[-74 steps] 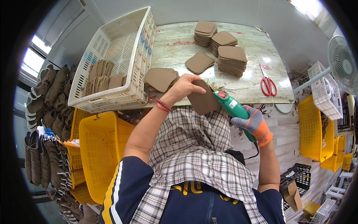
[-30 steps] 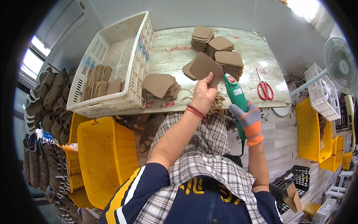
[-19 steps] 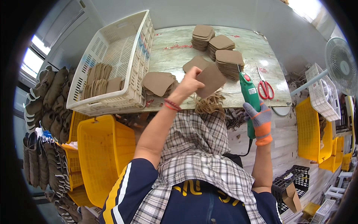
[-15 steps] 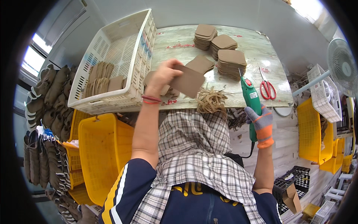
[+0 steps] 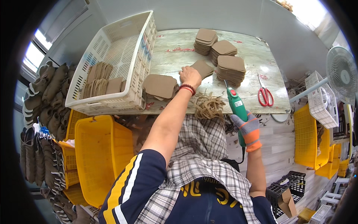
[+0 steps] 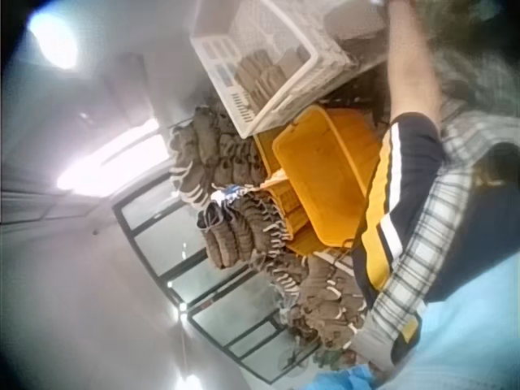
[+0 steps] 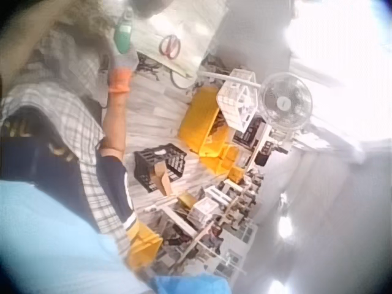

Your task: The person uses a green rotary tool to smooth the edges of stacked brown cardboard pieces on a table. The person handles each piece individually, rotating it while applying the tool, then places it back on the stack.

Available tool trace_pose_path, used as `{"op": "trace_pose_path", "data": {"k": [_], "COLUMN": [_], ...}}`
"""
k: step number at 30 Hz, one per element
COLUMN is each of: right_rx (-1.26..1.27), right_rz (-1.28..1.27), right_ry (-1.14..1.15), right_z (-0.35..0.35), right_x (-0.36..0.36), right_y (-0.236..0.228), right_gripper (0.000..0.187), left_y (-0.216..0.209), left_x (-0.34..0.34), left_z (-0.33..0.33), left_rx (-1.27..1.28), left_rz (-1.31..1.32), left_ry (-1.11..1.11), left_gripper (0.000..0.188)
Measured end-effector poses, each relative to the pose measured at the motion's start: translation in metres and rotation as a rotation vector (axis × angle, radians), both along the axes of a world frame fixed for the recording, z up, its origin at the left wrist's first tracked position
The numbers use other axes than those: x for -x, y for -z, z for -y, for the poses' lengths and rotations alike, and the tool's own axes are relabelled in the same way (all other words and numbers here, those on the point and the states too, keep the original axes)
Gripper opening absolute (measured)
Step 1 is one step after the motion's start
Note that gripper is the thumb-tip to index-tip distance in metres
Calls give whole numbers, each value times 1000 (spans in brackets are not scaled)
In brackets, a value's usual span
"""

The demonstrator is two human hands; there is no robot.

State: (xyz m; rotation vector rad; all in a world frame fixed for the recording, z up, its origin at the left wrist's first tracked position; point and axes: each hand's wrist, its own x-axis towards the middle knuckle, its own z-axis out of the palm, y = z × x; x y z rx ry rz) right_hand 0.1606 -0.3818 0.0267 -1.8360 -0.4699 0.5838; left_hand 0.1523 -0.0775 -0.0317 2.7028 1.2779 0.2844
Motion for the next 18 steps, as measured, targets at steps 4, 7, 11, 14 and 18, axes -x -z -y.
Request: {"op": "trace_pose_path", "data": {"k": [4,7,11,14,18], "right_rx": [35,47,68,13,-12], "right_rz": [43,41,87,45,24], "right_ry": [-2,-9,-23,-13,12], "right_z": [5,1,-2,-10,-11], "right_x": [-4,-5,-5,1,2], "right_y": [12,14,13,7,8], "right_gripper": [38,40,42,31,31], "left_y": [-3,2,10,25,-16], "left_x": [-2,2,9,17,23], "left_z": [12,8,9,-3,47], "left_rx": [64,41,54,795,1437], "left_rz": [233,319,560,1115,1782], "left_ry": [-132,-176,-144,-165,-134], "left_gripper": [36,31,27,25,31]}}
